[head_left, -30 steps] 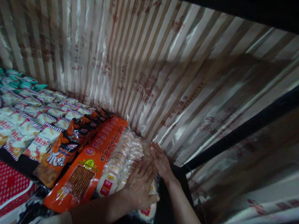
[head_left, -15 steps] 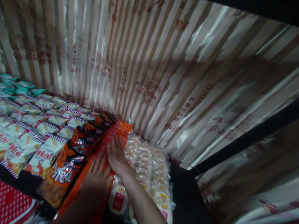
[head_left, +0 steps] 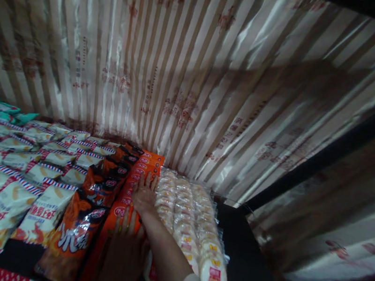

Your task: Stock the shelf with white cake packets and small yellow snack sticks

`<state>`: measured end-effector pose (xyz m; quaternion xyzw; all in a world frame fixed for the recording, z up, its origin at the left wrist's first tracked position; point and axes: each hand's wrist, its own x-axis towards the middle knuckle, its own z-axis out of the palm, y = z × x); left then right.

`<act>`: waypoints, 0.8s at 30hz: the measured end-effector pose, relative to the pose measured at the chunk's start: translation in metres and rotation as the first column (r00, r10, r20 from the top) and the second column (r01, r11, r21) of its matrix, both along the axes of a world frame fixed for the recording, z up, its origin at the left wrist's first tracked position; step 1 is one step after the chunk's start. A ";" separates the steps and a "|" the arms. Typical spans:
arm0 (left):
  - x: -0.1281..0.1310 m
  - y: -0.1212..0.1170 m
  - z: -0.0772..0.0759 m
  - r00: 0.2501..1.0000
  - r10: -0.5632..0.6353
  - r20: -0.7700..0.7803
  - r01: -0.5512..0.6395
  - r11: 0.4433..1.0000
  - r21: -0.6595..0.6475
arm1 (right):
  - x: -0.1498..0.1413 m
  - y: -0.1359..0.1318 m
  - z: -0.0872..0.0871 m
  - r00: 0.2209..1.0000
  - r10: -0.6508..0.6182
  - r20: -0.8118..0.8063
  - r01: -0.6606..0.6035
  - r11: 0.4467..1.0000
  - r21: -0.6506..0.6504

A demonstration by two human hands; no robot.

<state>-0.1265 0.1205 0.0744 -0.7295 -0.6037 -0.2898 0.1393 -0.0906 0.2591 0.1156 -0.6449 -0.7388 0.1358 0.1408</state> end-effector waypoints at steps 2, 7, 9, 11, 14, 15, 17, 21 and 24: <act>-0.001 -0.001 -0.003 1.000 -0.011 -0.003 0.011 1.000 -0.015 | -0.002 -0.001 -0.001 0.999 -0.023 -0.022 0.023 1.000 -0.012; -0.003 0.001 -0.005 0.999 -0.040 -0.002 0.040 0.998 -0.042 | -0.003 0.001 -0.002 0.996 -0.071 -0.057 0.069 0.997 -0.043; -0.005 0.002 -0.005 0.999 -0.051 0.001 0.051 0.998 -0.047 | -0.003 0.003 -0.001 0.998 -0.052 -0.047 0.051 0.998 -0.022; -0.006 0.003 -0.005 0.998 -0.062 -0.002 0.062 0.997 -0.053 | -0.002 0.007 0.002 0.999 -0.035 -0.026 0.035 0.999 0.022; -0.007 0.003 -0.006 0.998 -0.061 -0.010 0.061 0.996 -0.065 | -0.002 0.017 0.007 1.000 -0.029 0.001 0.029 0.998 0.052; -0.007 0.003 -0.006 0.998 -0.058 -0.013 0.057 0.996 -0.070 | -0.002 0.021 0.008 1.000 -0.029 0.007 0.029 0.999 0.038; -0.007 0.003 -0.006 0.999 -0.049 -0.016 0.048 0.995 -0.083 | -0.002 0.029 0.008 1.000 -0.029 0.011 0.029 1.000 -0.010; -0.005 0.003 -0.004 0.999 -0.044 -0.010 0.043 0.992 -0.119 | 0.000 0.036 0.001 0.999 -0.045 0.023 0.046 0.998 -0.044; -0.004 0.001 0.002 0.999 -0.041 0.004 0.041 0.989 -0.144 | -0.001 0.036 -0.001 0.998 -0.053 0.038 0.053 0.998 -0.024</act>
